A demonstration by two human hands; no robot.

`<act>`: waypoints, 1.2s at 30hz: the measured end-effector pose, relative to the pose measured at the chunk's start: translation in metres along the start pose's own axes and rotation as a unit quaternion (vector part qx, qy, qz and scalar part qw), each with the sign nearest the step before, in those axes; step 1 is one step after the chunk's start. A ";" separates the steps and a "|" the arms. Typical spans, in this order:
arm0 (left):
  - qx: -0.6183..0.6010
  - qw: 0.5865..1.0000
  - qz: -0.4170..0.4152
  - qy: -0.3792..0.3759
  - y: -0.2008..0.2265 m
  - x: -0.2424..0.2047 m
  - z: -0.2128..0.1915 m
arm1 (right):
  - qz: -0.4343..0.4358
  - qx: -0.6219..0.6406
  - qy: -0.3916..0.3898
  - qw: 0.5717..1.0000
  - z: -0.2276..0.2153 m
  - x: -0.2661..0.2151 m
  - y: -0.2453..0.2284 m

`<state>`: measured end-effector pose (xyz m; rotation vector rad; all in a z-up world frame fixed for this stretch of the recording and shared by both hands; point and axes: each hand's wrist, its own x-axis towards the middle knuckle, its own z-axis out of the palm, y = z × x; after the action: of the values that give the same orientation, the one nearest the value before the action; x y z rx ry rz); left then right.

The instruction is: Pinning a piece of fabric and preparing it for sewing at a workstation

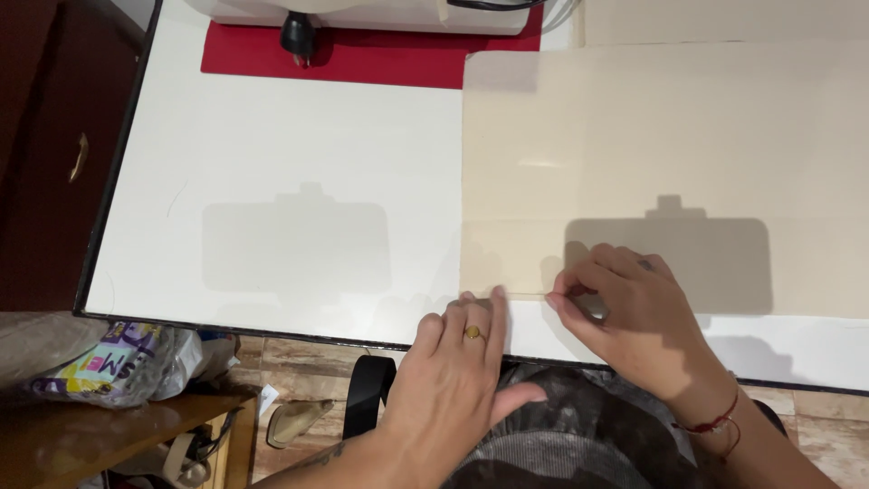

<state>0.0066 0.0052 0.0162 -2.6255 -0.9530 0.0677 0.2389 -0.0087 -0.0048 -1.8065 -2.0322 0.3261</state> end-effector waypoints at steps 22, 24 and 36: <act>0.164 0.982 0.055 -0.072 0.025 0.013 -0.009 | -0.031 0.004 0.028 0.999 -0.007 -0.006 0.010; 0.176 0.979 0.062 -0.084 0.025 0.015 -0.012 | -0.023 0.006 0.035 0.999 -0.010 -0.009 0.012; 0.170 0.971 0.113 -0.126 0.020 0.033 -0.031 | -0.005 0.014 0.022 1.000 -0.013 -0.013 0.017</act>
<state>0.0488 0.0022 0.0414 -2.4228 -0.6424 0.5803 0.2614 -0.0199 -0.0023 -1.7720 -1.9954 0.3063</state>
